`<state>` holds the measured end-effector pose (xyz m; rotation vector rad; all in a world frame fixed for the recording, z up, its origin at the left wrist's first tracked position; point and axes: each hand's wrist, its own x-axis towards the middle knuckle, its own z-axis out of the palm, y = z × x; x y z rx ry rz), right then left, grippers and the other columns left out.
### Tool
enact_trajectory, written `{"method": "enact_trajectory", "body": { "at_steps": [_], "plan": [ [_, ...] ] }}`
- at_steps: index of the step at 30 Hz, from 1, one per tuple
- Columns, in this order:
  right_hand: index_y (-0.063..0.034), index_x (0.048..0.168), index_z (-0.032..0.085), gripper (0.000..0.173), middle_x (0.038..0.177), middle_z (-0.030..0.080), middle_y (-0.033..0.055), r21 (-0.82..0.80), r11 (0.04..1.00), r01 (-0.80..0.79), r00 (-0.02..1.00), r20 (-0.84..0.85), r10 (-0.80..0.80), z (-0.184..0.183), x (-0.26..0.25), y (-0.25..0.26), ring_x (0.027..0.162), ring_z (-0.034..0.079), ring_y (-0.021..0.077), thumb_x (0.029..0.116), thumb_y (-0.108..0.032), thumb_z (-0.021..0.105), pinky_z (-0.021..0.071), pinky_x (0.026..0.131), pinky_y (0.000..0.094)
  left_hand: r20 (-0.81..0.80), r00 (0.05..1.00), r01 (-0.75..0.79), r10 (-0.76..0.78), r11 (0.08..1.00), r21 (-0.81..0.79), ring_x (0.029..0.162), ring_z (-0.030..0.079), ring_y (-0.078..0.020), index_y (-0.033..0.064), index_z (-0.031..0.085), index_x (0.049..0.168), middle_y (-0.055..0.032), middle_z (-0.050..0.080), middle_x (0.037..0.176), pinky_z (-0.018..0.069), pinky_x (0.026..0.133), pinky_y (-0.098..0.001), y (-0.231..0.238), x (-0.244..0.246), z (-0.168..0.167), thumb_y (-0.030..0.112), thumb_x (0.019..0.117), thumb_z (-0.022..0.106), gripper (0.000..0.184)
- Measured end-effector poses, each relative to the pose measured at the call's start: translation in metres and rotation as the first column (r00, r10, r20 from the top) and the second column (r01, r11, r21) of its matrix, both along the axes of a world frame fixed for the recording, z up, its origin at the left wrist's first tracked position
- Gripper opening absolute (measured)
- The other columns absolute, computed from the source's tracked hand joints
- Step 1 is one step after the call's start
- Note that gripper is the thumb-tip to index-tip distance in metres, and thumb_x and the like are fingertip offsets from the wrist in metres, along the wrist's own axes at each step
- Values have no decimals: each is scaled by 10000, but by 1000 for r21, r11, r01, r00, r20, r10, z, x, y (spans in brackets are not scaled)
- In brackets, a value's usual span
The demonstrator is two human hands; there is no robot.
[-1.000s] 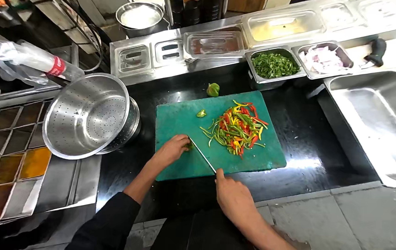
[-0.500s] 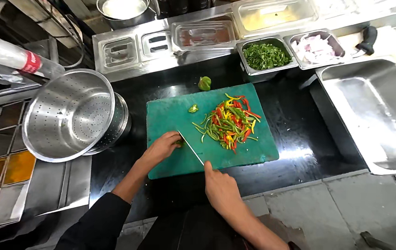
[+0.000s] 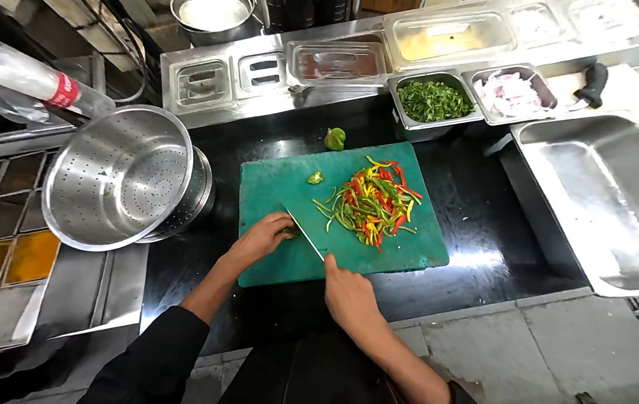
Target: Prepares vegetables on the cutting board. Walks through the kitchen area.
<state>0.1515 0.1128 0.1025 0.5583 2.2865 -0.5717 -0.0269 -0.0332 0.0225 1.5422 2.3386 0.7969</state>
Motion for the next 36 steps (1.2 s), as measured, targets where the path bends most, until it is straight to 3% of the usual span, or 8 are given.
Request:
{"method": "enact_trajectory", "body": {
  "at_steps": [11, 15, 18, 20, 22, 27, 32, 36],
  "plan": [
    [-119, 1429, 440, 343, 1090, 700, 192, -27, 999, 28, 998, -49, -29, -17, -13, 9, 1068, 695, 389, 1097, -179, 377, 548, 857, 539, 86, 996, -32, 32, 999, 0, 1169, 664, -265, 11, 739, 1122, -142, 690, 1227, 524, 1047, -423, -6, -6, 2, 27, 990, 631, 171],
    [-91, 1430, 465, 376, 1077, 693, 203, -195, 964, 182, 978, -63, -197, -18, 2, 32, 1021, 696, 372, 1111, -280, 401, 539, 886, 544, 140, 959, -249, 246, 968, 2, 1028, 707, -253, 11, 755, 1042, -144, 718, 1111, 574, 952, -420, 5, 9, 3, 15, 977, 655, 120],
    [-90, 1378, 477, 355, 761, 602, 79, -523, 808, 270, 920, -106, -376, -31, 24, 46, 573, 632, 194, 1106, -314, 436, 563, 570, 364, 228, 860, -429, 457, 888, -163, 879, 711, -226, 13, 734, 1066, -148, 700, 1059, 604, 843, -392, 20, 29, 12, 92, 997, 666, 125],
    [-98, 1356, 463, 312, 660, 535, 15, -727, 598, 339, 868, -4, -496, -47, 35, 50, 462, 555, 128, 1100, -275, 454, 523, 461, 295, 229, 832, -458, 505, 859, -231, 821, 704, -217, 24, 737, 1070, -141, 704, 1025, 603, 801, -387, 24, 35, 18, 127, 1003, 667, 142],
    [-100, 1329, 465, 274, 641, 511, 0, -772, 495, 399, 845, 99, -526, -64, 44, 53, 440, 519, 115, 1099, -248, 457, 498, 435, 283, 213, 851, -439, 480, 873, -213, 861, 707, -233, 23, 750, 1047, -141, 718, 1026, 589, 828, -409, 22, 33, 20, 141, 992, 689, 144],
    [-110, 1361, 480, 324, 676, 546, 21, -683, 631, 367, 867, 6, -497, -59, 59, 48, 477, 564, 141, 1096, -294, 455, 529, 472, 310, 89, 993, -85, 79, 994, 67, 1105, 694, -251, 31, 754, 1110, -135, 712, 1179, 563, 991, -418, 3, 13, -4, 47, 936, 716, 179],
    [-89, 1399, 506, 387, 971, 682, 175, -325, 908, 263, 953, -60, -297, -45, 54, 40, 869, 695, 340, 1101, -323, 424, 548, 804, 531, 224, 906, -357, 358, 933, -48, 913, 721, -213, 13, 753, 1011, -143, 703, 1096, 617, 840, -361, 17, 39, 1, 96, 927, 759, 118],
    [-116, 1413, 496, 387, 1047, 705, 195, -170, 972, 161, 984, -49, -172, -28, 50, 33, 1018, 697, 394, 1111, -324, 374, 534, 864, 570, 206, 907, -373, 366, 928, -8, 928, 724, -221, -2, 748, 1024, -162, 692, 1116, 617, 847, -351, 18, 47, -5, 72, 932, 743, 118]
  ]
}}
